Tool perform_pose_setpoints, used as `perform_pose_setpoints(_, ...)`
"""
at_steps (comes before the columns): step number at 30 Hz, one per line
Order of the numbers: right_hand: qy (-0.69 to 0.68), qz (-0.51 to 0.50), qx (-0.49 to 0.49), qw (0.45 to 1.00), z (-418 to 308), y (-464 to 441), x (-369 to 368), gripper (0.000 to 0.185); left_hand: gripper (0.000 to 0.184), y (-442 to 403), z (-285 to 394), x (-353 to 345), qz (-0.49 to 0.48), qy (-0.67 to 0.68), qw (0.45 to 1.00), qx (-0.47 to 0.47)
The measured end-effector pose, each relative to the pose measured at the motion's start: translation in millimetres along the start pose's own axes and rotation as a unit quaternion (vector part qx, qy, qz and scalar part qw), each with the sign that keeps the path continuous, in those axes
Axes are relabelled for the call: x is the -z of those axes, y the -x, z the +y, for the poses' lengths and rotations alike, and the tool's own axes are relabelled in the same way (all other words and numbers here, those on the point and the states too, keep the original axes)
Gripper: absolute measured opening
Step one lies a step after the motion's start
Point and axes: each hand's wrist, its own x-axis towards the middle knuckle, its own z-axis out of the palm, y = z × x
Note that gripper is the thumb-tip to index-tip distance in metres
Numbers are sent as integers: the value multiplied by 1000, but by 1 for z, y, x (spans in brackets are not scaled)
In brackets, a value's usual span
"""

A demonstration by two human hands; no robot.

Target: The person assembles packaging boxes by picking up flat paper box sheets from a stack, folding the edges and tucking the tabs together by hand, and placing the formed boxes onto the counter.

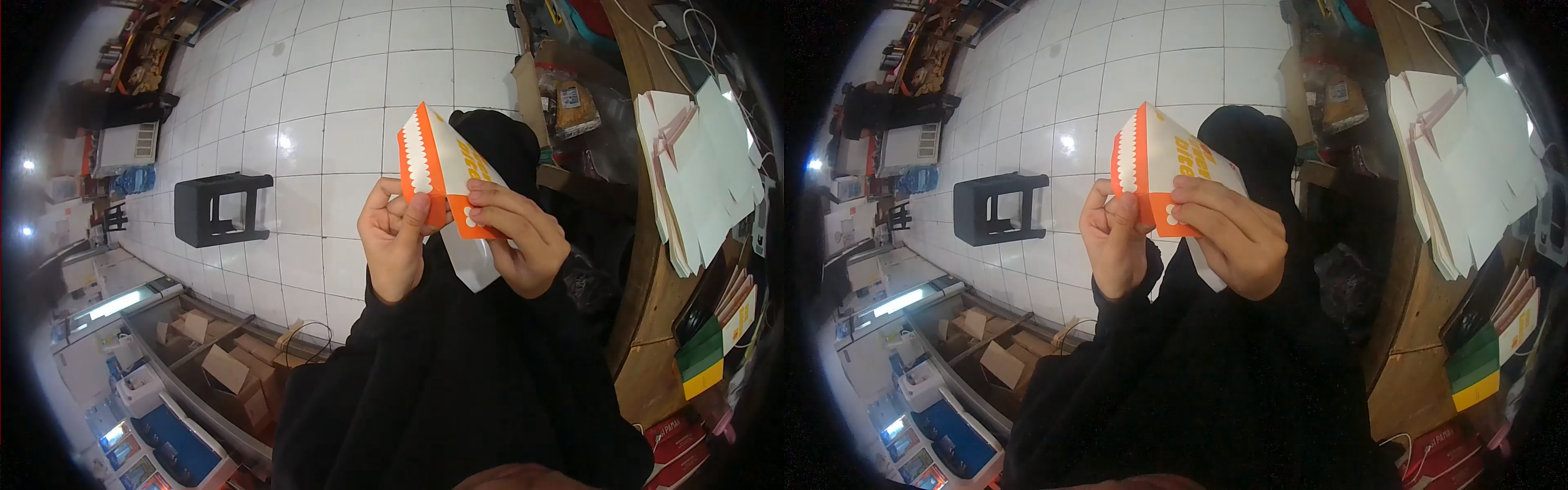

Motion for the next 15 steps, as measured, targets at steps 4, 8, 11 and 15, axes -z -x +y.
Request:
perform_pose_setpoints(4, 110, -1, -18, 994, -6, -3, -3, 21, 13, 4, -1, -9, 5, -32, 999, -18)
perform_pose_setpoints(8, 117, -18, -52, 992, -10, -9, -2, 20, 11, 8, -1, -15, 23, -67, 997, -40)
perform_pose_setpoints(11, 86, -51, -41, 994, -10, -9, -1, 22, 10, 9, -5, -12, 20, -37, 998, -56)
perform_pose_setpoints(15, 51, -27, -53, 997, -10, -6, 3, 25, 10, 6, -7, -13, 42, -29, 997, -60)
